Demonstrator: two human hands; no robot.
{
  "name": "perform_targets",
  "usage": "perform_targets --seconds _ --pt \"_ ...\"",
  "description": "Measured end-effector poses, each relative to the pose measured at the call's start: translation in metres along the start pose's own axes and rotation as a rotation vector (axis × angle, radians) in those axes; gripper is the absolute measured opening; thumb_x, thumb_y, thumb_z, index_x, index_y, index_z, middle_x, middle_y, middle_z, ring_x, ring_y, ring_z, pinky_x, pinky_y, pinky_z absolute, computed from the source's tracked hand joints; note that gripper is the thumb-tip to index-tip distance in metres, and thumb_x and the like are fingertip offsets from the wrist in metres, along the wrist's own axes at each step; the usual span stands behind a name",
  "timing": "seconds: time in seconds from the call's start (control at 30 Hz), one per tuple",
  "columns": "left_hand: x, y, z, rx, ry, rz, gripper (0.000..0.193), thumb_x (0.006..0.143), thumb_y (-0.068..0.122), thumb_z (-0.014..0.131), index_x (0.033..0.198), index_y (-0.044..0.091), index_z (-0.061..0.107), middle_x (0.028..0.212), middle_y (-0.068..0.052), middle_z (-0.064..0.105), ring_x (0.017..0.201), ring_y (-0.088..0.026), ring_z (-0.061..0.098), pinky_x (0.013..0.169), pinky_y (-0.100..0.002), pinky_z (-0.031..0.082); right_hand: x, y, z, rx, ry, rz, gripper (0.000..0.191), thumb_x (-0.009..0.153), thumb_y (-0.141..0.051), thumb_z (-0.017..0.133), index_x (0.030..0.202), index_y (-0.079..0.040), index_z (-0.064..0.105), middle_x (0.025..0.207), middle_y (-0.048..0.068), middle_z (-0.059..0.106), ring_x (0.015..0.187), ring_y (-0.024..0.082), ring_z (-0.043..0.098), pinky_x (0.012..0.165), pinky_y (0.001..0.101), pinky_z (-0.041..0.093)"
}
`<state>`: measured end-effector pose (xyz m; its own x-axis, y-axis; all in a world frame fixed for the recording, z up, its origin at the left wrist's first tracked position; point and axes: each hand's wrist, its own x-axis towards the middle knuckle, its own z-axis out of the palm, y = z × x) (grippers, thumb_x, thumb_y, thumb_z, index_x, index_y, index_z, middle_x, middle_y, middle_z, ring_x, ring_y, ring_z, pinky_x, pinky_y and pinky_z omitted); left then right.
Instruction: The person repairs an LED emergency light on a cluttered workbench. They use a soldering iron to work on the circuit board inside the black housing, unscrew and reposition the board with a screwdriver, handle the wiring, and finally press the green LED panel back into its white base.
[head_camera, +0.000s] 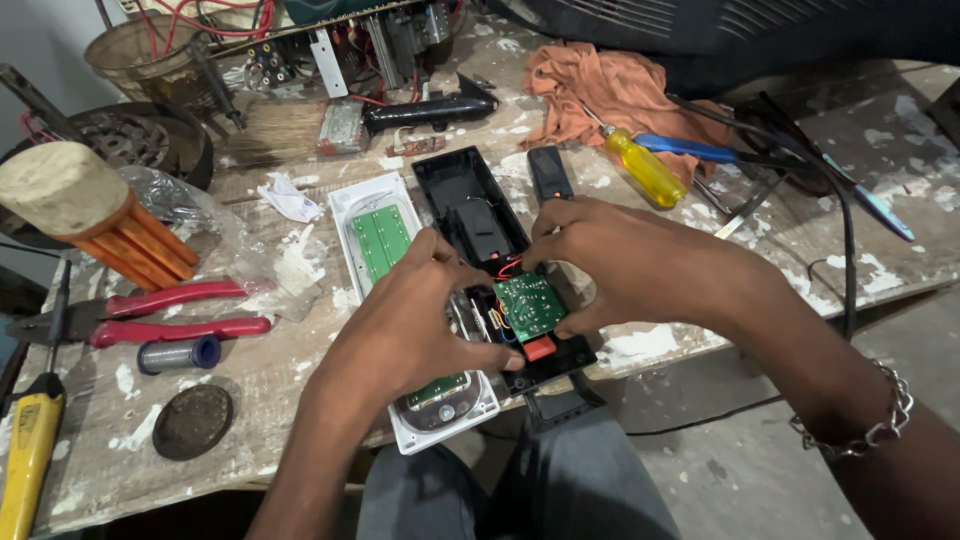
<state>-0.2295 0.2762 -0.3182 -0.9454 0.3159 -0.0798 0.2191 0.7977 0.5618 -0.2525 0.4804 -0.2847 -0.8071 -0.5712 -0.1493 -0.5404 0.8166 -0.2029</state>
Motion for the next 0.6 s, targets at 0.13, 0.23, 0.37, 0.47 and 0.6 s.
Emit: perform_targets --seconds 0.13,0.23,0.37,0.47,0.6 --pt "0.001 -0.001 0.002 -0.002 0.017 0.026 0.081 0.05 0.027 0.098 0.125 0.01 0.072 0.126 -0.01 0.057 0.109 -0.027 0.067 0.099 -0.038 0.054 0.003 0.0 -0.002 -0.029 -0.015 -0.021 0.074 0.062 -0.031 0.095 0.131 -0.019 0.069 0.123 0.004 0.061 0.114 0.025 0.06 0.098 0.0399 0.049" --pt "0.0 -0.003 0.003 -0.025 0.06 0.084 0.078 0.049 0.023 0.097 0.123 0.012 0.075 0.127 -0.01 0.056 0.111 -0.028 0.066 0.098 -0.039 0.052 0.003 0.001 -0.002 -0.021 -0.016 -0.011 0.071 0.062 -0.028 0.093 0.128 -0.019 0.071 0.122 0.004 0.062 0.112 0.024 0.062 0.097 0.0391 0.05" --pt "0.001 -0.004 0.004 -0.017 0.043 0.071 0.076 0.05 0.023 0.096 0.123 0.013 0.075 0.126 -0.008 0.057 0.11 -0.026 0.066 0.099 -0.038 0.053 0.005 0.003 0.001 0.009 -0.005 -0.055 0.072 0.061 -0.029 0.093 0.127 -0.015 0.07 0.123 0.004 0.062 0.105 0.025 0.066 0.093 0.0387 0.052" --pt "0.001 -0.003 0.004 -0.012 0.039 0.054 0.076 0.051 0.023 0.095 0.124 0.011 0.074 0.124 -0.008 0.057 0.109 -0.026 0.066 0.098 -0.038 0.053 0.005 0.008 0.004 0.024 0.012 -0.08 0.073 0.061 -0.029 0.093 0.128 -0.012 0.069 0.122 0.006 0.062 0.101 0.026 0.068 0.09 0.0382 0.053" --pt "0.001 -0.002 0.004 -0.007 0.026 0.034 0.075 0.053 0.021 0.094 0.124 0.008 0.073 0.124 -0.008 0.057 0.108 -0.025 0.067 0.097 -0.038 0.054 0.005 0.017 0.011 0.057 0.07 -0.17 0.071 0.059 -0.026 0.091 0.124 -0.007 0.07 0.119 0.008 0.062 0.099 0.026 0.068 0.088 0.037 0.054"
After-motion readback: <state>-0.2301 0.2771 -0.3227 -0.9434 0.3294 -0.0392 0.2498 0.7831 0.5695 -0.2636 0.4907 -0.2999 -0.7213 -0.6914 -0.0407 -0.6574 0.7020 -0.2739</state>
